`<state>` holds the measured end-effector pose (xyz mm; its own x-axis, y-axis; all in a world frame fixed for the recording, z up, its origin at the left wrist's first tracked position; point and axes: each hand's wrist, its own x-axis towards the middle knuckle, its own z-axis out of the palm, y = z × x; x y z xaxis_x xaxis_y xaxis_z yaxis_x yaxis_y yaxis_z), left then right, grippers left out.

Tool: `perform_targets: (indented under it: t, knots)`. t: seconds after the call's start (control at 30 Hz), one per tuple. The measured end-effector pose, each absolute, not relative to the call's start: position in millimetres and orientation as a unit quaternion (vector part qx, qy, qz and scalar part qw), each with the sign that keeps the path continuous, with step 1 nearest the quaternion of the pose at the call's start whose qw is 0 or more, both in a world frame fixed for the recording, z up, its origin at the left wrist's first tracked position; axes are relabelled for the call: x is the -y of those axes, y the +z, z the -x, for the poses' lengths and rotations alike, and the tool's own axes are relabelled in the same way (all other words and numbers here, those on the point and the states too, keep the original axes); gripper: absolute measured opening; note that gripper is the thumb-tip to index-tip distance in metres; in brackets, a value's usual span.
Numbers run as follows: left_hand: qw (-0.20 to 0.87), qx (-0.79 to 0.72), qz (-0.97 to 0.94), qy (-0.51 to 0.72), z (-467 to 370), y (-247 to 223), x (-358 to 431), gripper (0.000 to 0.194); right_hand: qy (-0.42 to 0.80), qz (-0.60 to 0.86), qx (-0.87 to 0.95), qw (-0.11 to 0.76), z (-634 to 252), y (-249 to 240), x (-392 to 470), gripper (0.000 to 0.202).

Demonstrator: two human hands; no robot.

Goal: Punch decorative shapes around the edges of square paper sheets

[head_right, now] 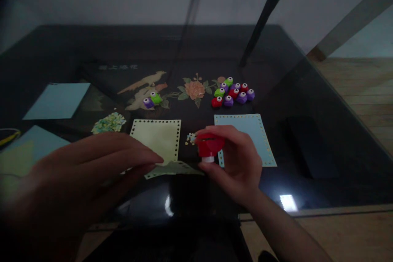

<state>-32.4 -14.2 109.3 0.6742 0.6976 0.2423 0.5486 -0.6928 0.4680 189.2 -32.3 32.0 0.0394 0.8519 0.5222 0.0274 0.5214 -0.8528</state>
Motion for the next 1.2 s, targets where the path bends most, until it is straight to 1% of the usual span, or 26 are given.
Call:
perform_targets:
  t: [0.07,0.13,0.2,0.3,0.37,0.5,0.63,0.77,1.2]
  knots:
    - [0.235,-0.353,-0.883,0.199,32,114,9,0.015,0.393,0.362,0.564,0.629,-190,32,31,0.032]
    - [0.294,-0.358,-0.867,0.181,30,116,3,0.014,0.47,0.362,0.529,0.607,-191,33,29,0.025]
    - [0.338,-0.358,-0.858,0.145,28,115,-4,0.015,0.542,0.351,0.502,0.575,-191,34,27,0.022]
    - [0.368,-0.358,-0.853,0.095,24,109,-13,0.018,0.618,0.325,0.484,0.527,-191,33,25,0.019]
    - [0.367,-0.361,-0.853,0.084,22,104,-17,0.02,0.638,0.326,0.486,0.501,-191,32,24,0.017]
    - [0.355,-0.351,-0.862,0.086,18,97,-19,0.018,0.618,0.366,0.515,0.468,-194,29,23,0.015]
    - [0.357,-0.34,-0.867,0.073,13,92,-18,0.018,0.557,0.401,0.588,0.428,-194,33,20,0.016]
    - [0.352,-0.334,-0.872,0.063,10,87,-16,0.018,0.505,0.398,0.66,0.388,-192,37,19,0.012]
    - [0.358,-0.335,-0.868,0.08,8,84,-17,0.016,0.521,0.39,0.664,0.37,-193,36,18,0.009]
